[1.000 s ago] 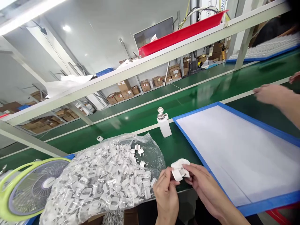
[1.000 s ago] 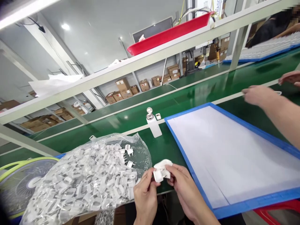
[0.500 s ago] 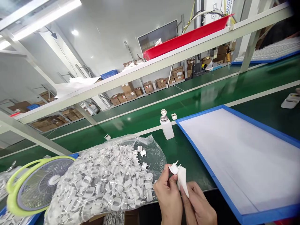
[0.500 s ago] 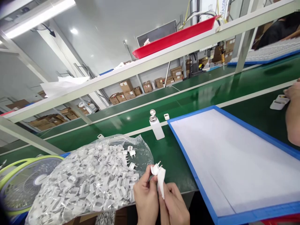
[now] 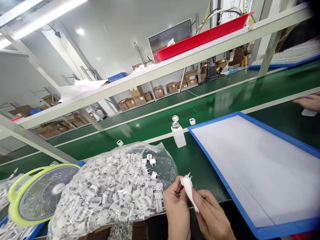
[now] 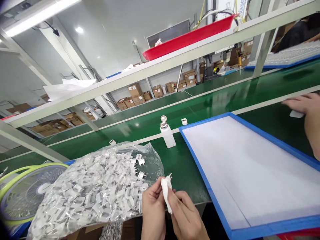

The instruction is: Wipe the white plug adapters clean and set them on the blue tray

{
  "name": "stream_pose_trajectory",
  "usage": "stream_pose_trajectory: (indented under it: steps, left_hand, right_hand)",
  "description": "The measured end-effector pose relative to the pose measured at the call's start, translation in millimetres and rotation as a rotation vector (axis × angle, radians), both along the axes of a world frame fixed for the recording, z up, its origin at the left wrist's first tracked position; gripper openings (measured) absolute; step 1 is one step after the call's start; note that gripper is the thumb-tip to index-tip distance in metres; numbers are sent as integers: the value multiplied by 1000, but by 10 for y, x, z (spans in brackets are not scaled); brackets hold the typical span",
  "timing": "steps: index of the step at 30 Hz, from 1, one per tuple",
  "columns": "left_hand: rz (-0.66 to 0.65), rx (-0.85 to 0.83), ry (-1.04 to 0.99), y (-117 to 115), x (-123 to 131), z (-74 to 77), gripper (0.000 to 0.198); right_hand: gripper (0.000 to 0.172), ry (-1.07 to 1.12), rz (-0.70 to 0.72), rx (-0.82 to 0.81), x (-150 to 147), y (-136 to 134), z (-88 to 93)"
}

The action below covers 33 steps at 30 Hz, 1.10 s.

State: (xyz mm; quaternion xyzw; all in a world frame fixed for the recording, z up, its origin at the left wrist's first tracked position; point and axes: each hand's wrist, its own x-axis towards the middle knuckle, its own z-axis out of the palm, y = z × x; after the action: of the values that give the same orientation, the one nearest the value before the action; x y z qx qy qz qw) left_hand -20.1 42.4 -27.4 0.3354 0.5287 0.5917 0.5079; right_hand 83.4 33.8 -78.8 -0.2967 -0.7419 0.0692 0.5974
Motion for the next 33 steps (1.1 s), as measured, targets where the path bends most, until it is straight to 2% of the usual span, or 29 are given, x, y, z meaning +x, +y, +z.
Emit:
stream_pose_trajectory:
  steps: [2,4,5,7,8,11,14,16,18,20,22,25,27,29,31,33]
  left_hand:
    - [-4,-19,-149,1,-18,99,33]
    - [-26,-69,-311,-17,-44,206,34]
    - [-53,-113,-407,-31,-59,255,34]
    - [-125,-210,-607,-62,-90,334,31]
    - [-162,-246,-697,-76,-104,361,30]
    - [-243,-291,-859,-110,-131,407,30]
    - [-271,-264,-842,-142,-117,415,33]
    - [-277,-199,-726,-167,-88,408,33]
    - [-284,-115,-556,-187,-57,392,35]
    - [-266,-33,-402,-196,-30,365,42]
    - [-218,13,-329,-193,-12,327,43]
    - [-186,-33,-403,-169,-6,263,40]
    - [-190,-119,-549,-141,-16,241,30]
    - [-178,-207,-734,-105,-28,255,16]
    - [-146,-281,-877,-67,-29,305,7]
    - [-104,-353,-924,-33,-12,366,19]
  right_hand:
    - [48,80,-68,-92,31,-39,11]
    - [23,152,-305,-285,104,-67,62]
    - [17,173,-454,-382,148,-76,111]
    - [23,211,-685,-501,219,-90,259]
    - [26,233,-729,-519,238,-98,350]
    - [26,332,-676,-496,212,-150,601]
    - [15,323,-440,-405,126,-211,708]
    - [12,259,-226,-324,88,-218,706]
    - [17,179,-56,-271,84,-189,697]
    - [25,117,45,-250,106,-140,705]
    - [31,81,80,-231,140,-105,722]
    - [35,81,77,-210,189,-122,706]
    - [27,149,18,-287,208,-169,646]
    - [20,328,-159,-432,212,-211,562]
    - [25,560,-381,-546,214,-225,486]
    - [33,704,-476,-609,235,-207,448]
